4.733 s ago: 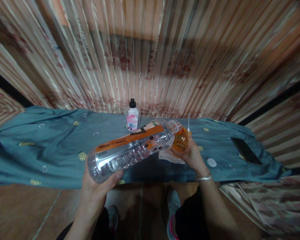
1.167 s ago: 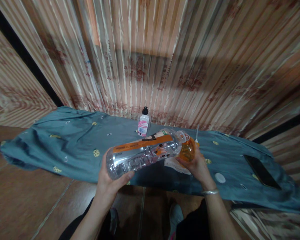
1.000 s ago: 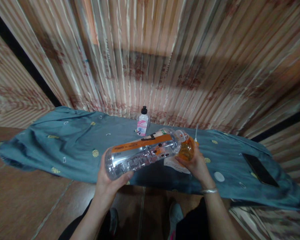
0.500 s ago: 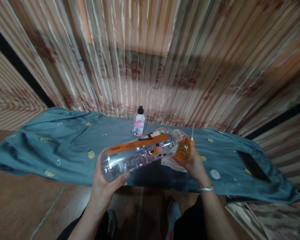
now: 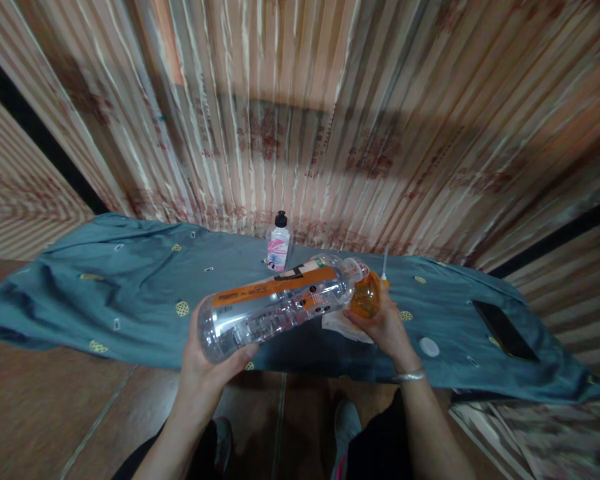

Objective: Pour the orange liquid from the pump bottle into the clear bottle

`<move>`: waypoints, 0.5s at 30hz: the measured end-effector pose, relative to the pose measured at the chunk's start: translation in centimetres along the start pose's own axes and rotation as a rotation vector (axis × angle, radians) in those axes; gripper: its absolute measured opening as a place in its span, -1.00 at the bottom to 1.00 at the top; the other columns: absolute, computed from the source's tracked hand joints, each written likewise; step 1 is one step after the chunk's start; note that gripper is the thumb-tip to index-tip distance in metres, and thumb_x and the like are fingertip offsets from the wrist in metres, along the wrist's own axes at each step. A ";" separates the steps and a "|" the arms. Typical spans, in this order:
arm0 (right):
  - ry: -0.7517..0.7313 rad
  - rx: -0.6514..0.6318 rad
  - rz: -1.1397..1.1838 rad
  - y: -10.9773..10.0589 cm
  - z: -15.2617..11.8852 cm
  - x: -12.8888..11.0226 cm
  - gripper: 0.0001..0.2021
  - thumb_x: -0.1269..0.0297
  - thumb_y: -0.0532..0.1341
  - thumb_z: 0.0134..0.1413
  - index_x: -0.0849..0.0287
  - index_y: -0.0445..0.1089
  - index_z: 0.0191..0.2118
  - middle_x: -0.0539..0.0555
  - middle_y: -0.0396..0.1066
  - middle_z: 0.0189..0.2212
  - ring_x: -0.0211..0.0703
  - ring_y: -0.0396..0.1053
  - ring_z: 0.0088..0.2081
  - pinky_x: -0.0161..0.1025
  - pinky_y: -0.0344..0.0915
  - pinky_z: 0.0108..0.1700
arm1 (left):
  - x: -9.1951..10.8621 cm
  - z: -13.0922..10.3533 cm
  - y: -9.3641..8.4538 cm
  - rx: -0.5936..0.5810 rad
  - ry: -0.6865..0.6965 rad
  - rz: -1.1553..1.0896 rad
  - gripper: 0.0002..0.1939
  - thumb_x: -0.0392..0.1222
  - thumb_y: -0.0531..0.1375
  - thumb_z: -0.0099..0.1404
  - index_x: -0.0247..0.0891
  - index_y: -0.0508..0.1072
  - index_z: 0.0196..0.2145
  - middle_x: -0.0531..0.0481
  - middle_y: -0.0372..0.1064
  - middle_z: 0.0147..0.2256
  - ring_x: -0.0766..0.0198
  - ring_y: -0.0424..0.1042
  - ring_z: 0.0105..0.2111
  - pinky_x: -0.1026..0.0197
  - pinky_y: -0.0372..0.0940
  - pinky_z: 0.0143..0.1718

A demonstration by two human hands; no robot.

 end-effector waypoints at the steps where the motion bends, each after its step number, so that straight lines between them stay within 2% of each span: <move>1: -0.003 -0.003 -0.002 0.0 0.0 -0.1 -0.02 0.02 0.49 -0.06 0.18 0.09 0.42 0.33 0.41 0.26 0.27 0.46 0.23 0.21 0.37 0.31 | 0.0 0.0 0.0 -0.004 0.004 0.002 0.00 0.07 0.57 -0.14 -0.25 0.34 0.21 -0.21 0.49 0.05 -0.14 0.48 0.03 -0.10 0.34 0.08; 6: -0.013 -0.019 -0.018 0.0 0.1 -0.1 0.00 0.05 0.50 -0.07 0.17 0.07 0.43 0.32 0.37 0.30 0.28 0.42 0.27 0.23 0.33 0.34 | 0.0 0.1 -0.2 0.006 0.005 -0.006 -0.02 0.04 0.57 -0.14 -0.24 0.34 0.19 -0.16 0.50 0.01 -0.09 0.50 -0.01 -0.03 0.37 0.04; 15: -0.021 0.003 -0.025 0.1 0.0 0.2 0.00 0.02 0.51 -0.07 0.16 0.09 0.43 0.32 0.41 0.26 0.27 0.46 0.23 0.23 0.37 0.30 | 0.0 0.1 -0.4 -0.023 -0.008 0.006 -0.02 0.03 0.57 -0.12 -0.24 0.32 0.21 -0.20 0.48 0.06 -0.15 0.47 0.07 -0.06 0.36 0.08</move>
Point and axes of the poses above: each hand's wrist, its own z-axis towards the middle knuckle, its own y-axis out of the palm, x = y × z, the point moved 2 cm from there along z, towards the middle knuckle
